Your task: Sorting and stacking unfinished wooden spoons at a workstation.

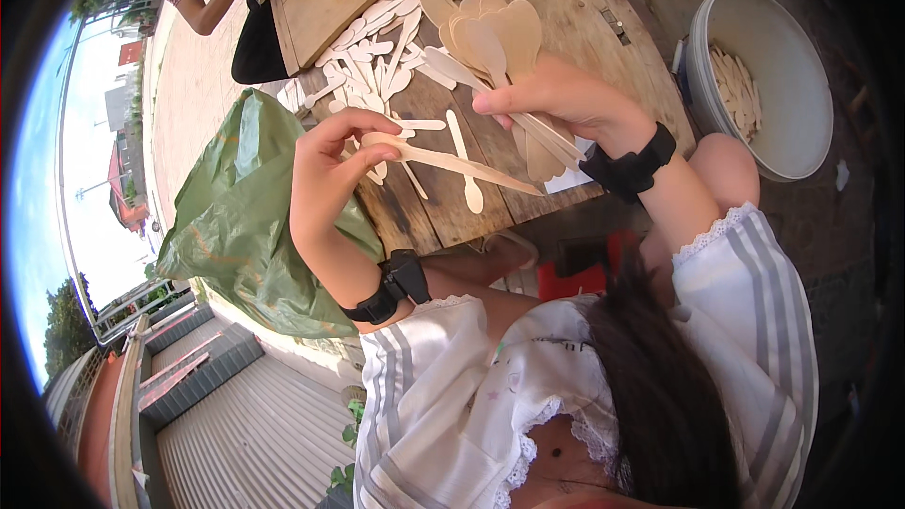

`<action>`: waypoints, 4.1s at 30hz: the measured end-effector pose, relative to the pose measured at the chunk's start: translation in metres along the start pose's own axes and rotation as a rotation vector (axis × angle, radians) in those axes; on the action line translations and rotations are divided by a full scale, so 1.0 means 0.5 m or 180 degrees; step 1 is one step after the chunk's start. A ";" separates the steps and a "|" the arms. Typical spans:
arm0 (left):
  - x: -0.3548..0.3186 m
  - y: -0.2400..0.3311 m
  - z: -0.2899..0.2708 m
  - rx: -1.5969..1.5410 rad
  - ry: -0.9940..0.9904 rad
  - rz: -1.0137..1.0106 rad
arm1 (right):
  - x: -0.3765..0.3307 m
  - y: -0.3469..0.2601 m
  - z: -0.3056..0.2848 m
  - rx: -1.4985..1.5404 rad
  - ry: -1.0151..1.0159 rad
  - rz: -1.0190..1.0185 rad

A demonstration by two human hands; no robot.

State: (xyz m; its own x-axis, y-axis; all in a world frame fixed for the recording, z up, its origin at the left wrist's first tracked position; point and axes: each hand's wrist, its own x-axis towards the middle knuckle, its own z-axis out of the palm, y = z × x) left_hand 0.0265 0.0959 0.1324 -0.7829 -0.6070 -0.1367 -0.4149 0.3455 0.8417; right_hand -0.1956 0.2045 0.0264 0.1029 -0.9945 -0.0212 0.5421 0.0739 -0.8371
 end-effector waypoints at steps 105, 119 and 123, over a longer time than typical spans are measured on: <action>0.133 -0.399 -0.038 0.2396 0.2084 -0.2622 | -0.003 0.048 0.057 0.0469 0.0666 0.0367; 0.044 -0.345 -0.034 0.3139 0.2221 -0.1788 | 0.015 0.052 0.049 0.0579 0.1437 0.0175; 0.013 -0.251 0.039 -0.0280 0.2081 -0.1164 | 0.015 0.050 0.046 0.0739 0.1550 0.0129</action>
State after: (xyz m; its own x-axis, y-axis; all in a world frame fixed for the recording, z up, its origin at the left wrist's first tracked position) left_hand 0.0644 0.0626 0.0159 -0.1562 -0.9826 -0.1006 -0.5354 -0.0014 0.8446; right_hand -0.1621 0.2007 0.0177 -0.2409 -0.9060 -0.3480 0.7214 0.0728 -0.6887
